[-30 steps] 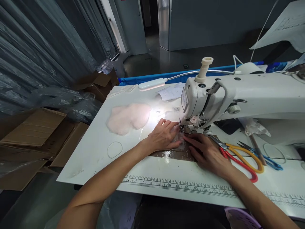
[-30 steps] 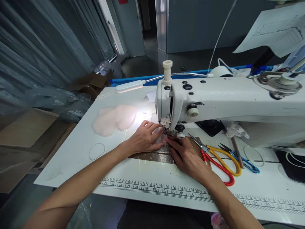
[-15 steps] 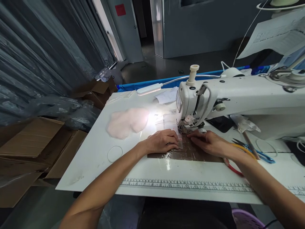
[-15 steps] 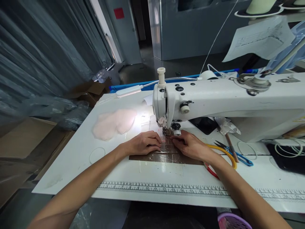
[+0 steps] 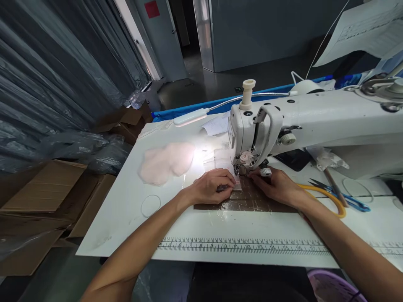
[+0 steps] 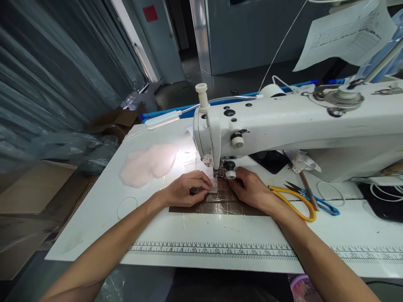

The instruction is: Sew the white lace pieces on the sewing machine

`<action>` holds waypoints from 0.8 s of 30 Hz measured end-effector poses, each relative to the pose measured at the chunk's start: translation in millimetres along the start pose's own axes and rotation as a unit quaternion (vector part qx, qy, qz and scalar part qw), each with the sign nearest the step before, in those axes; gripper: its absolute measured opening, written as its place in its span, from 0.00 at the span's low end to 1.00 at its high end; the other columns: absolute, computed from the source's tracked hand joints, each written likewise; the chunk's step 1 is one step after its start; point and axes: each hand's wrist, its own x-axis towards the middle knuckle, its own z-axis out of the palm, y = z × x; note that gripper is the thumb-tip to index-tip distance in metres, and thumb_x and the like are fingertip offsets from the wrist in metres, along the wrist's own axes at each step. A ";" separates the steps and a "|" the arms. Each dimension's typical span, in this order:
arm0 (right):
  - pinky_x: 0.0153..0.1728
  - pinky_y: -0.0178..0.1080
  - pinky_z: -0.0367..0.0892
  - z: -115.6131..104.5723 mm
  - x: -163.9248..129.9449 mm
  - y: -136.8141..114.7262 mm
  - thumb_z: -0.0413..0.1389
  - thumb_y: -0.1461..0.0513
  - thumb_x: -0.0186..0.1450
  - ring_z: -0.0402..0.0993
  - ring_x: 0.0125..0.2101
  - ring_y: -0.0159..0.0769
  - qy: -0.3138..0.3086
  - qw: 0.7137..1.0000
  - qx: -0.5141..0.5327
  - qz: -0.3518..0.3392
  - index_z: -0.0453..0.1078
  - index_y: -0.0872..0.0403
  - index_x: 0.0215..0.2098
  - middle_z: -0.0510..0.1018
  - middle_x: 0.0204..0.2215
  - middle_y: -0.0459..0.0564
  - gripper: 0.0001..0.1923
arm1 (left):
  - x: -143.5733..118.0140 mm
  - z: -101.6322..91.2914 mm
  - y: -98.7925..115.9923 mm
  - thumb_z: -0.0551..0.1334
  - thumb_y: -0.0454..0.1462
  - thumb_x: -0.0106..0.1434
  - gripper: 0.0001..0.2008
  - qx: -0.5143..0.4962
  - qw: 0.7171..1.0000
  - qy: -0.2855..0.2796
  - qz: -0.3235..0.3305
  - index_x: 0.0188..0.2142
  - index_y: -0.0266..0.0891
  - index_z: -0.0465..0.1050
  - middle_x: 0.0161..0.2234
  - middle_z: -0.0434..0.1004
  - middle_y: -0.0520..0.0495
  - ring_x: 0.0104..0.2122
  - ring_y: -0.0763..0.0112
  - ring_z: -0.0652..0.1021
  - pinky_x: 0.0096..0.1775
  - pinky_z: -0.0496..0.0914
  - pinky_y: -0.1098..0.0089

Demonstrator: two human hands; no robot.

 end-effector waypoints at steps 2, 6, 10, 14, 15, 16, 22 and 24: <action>0.31 0.39 0.67 0.6 0.4 -1.2 0.49 0.55 0.67 0.72 0.28 0.39 -0.009 1.000 -0.008 -0.001 0.74 0.52 0.39 0.77 0.29 0.49 0.15 | -0.2 1.1 -0.4 0.59 0.31 0.63 0.07 -0.010 1.000 0.009 -0.003 0.35 0.35 0.77 0.37 0.78 0.42 0.39 0.69 0.78 0.39 0.76 0.68; 0.32 0.39 0.67 1.4 -1.6 -5.0 0.47 0.55 0.68 0.72 0.27 0.38 -0.024 0.999 -0.033 -0.033 0.75 0.52 0.42 0.76 0.28 0.49 0.16 | -1.5 3.1 -3.6 0.60 0.32 0.64 0.06 -0.019 1.000 -0.002 -0.018 0.34 0.36 0.77 0.36 0.79 0.43 0.39 0.69 0.79 0.40 0.76 0.68; 0.32 0.38 0.68 5.8 -6.9 -6.1 0.46 0.56 0.69 0.72 0.29 0.37 -0.044 0.991 -0.066 -0.110 0.74 0.51 0.50 0.74 0.34 0.53 0.18 | -1.3 1.5 -4.5 0.62 0.35 0.64 0.05 -0.021 0.999 -0.037 -0.034 0.35 0.37 0.78 0.36 0.80 0.45 0.39 0.70 0.79 0.43 0.76 0.67; 0.38 0.43 0.70 12.6 -9.1 -3.1 0.45 0.59 0.70 0.72 0.35 0.39 -0.046 0.981 -0.092 -0.166 0.70 0.49 0.56 0.71 0.45 0.57 0.20 | 0.7 -2.1 -1.2 0.61 0.35 0.65 0.06 -0.037 0.997 -0.051 -0.044 0.35 0.37 0.78 0.38 0.80 0.45 0.41 0.70 0.79 0.46 0.75 0.67; 0.40 0.43 0.70 13.7 -9.2 -2.4 0.45 0.60 0.70 0.72 0.36 0.39 -0.042 0.980 -0.096 -0.171 0.70 0.49 0.56 0.70 0.46 0.57 0.20 | 1.1 -2.7 -0.1 0.61 0.34 0.65 0.06 -0.041 0.997 -0.052 -0.050 0.35 0.37 0.77 0.38 0.80 0.45 0.41 0.70 0.79 0.46 0.75 0.67; 0.41 0.44 0.70 14.6 -9.2 -1.8 0.46 0.60 0.70 0.72 0.37 0.40 -0.037 0.979 -0.100 -0.176 0.70 0.48 0.56 0.70 0.46 0.57 0.20 | 1.5 -3.0 1.0 0.61 0.34 0.64 0.06 -0.041 0.996 -0.051 -0.056 0.35 0.37 0.77 0.38 0.80 0.45 0.42 0.70 0.79 0.46 0.75 0.67; 0.41 0.45 0.71 16.4 -8.7 3.9 0.48 0.60 0.69 0.73 0.38 0.41 -0.037 0.978 -0.113 -0.170 0.69 0.47 0.58 0.70 0.45 0.56 0.20 | 0.9 -1.3 3.3 0.60 0.32 0.61 0.06 -0.008 0.997 -0.037 -0.066 0.35 0.37 0.76 0.37 0.80 0.47 0.39 0.70 0.79 0.44 0.75 0.66; 0.40 0.45 0.71 17.2 -8.5 6.9 0.48 0.59 0.69 0.73 0.39 0.42 -0.045 0.979 -0.115 -0.165 0.68 0.47 0.59 0.70 0.44 0.56 0.20 | 0.1 -0.5 1.9 0.59 0.33 0.63 0.07 0.006 0.998 -0.041 -0.047 0.37 0.37 0.77 0.38 0.79 0.46 0.40 0.70 0.79 0.43 0.75 0.67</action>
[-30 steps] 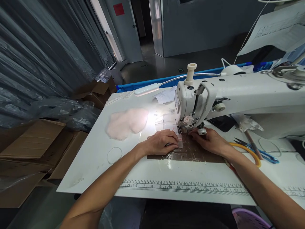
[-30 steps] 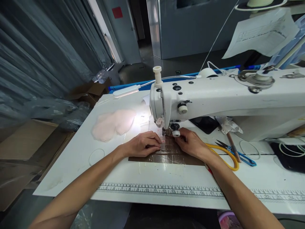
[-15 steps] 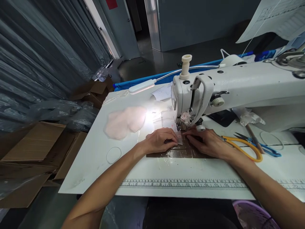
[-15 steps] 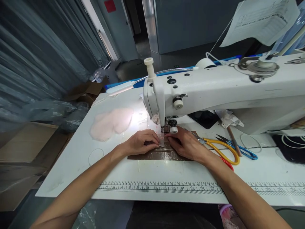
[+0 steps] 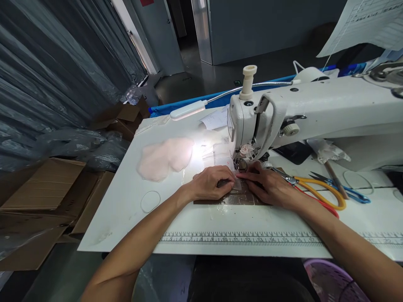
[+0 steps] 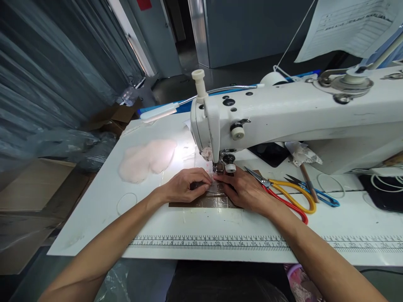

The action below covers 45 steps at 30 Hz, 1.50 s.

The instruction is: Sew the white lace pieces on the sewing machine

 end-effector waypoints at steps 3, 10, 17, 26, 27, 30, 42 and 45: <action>0.39 0.45 0.71 1.9 -0.5 2.8 0.48 0.58 0.70 0.73 0.37 0.41 -0.007 1.000 0.000 0.005 0.67 0.46 0.59 0.70 0.44 0.56 0.20 | -1.0 1.8 -4.2 0.59 0.35 0.65 0.08 0.025 0.999 -0.007 0.045 0.37 0.37 0.78 0.40 0.79 0.44 0.41 0.69 0.78 0.44 0.75 0.66; 0.41 0.45 0.71 1.6 -0.8 1.8 0.48 0.60 0.69 0.72 0.38 0.41 0.008 1.000 0.003 -0.004 0.68 0.47 0.58 0.70 0.44 0.56 0.20 | -2.8 4.1 -7.0 0.60 0.35 0.66 0.07 0.140 0.985 -0.003 0.099 0.36 0.40 0.78 0.39 0.79 0.48 0.37 0.72 0.78 0.40 0.71 0.68; 0.38 0.44 0.71 -1.1 -1.2 -4.3 0.47 0.60 0.69 0.72 0.37 0.41 0.021 0.999 -0.014 -0.028 0.71 0.48 0.55 0.71 0.42 0.57 0.19 | -1.8 4.0 6.7 0.57 0.36 0.65 0.10 0.230 0.965 -0.020 0.122 0.33 0.40 0.78 0.37 0.77 0.47 0.31 0.72 0.73 0.39 0.66 0.66; 0.39 0.45 0.70 3.0 -2.3 -7.8 0.46 0.60 0.69 0.72 0.40 0.44 0.016 0.997 -0.075 -0.027 0.70 0.49 0.56 0.72 0.44 0.59 0.20 | -3.8 10.8 3.9 0.56 0.39 0.62 0.12 0.249 0.962 -0.014 0.113 0.33 0.39 0.78 0.38 0.76 0.45 0.31 0.69 0.72 0.41 0.65 0.63; 0.38 0.45 0.70 3.2 -2.0 -9.4 0.45 0.60 0.69 0.72 0.39 0.44 0.019 0.996 -0.083 -0.023 0.71 0.50 0.56 0.72 0.44 0.59 0.20 | -4.0 9.8 3.4 0.56 0.39 0.62 0.12 0.244 0.963 -0.014 0.114 0.34 0.39 0.77 0.38 0.76 0.45 0.31 0.69 0.72 0.41 0.65 0.63; 0.32 0.43 0.70 4.2 -0.5 -13.7 0.44 0.59 0.70 0.73 0.35 0.44 0.020 0.993 -0.112 -0.014 0.71 0.52 0.55 0.73 0.44 0.61 0.21 | -4.2 7.1 1.8 0.57 0.40 0.61 0.11 0.233 0.966 -0.021 0.112 0.36 0.38 0.77 0.39 0.76 0.44 0.32 0.67 0.73 0.41 0.65 0.63; 0.37 0.44 0.72 -1.6 -0.7 -17.2 0.42 0.60 0.72 0.74 0.38 0.43 0.027 0.999 -0.034 -0.012 0.68 0.52 0.59 0.75 0.43 0.59 0.21 | -3.4 4.9 -1.1 0.57 0.41 0.62 0.15 0.256 0.963 -0.032 0.081 0.43 0.35 0.75 0.40 0.75 0.42 0.33 0.65 0.72 0.40 0.65 0.61; 0.39 0.46 0.72 -3.7 -1.9 -18.9 0.44 0.62 0.71 0.74 0.41 0.44 0.030 0.999 -0.002 -0.031 0.71 0.52 0.55 0.75 0.44 0.58 0.19 | -3.1 2.8 -0.6 0.57 0.41 0.62 0.16 0.253 0.964 -0.035 0.072 0.45 0.35 0.74 0.44 0.75 0.40 0.34 0.64 0.73 0.42 0.65 0.61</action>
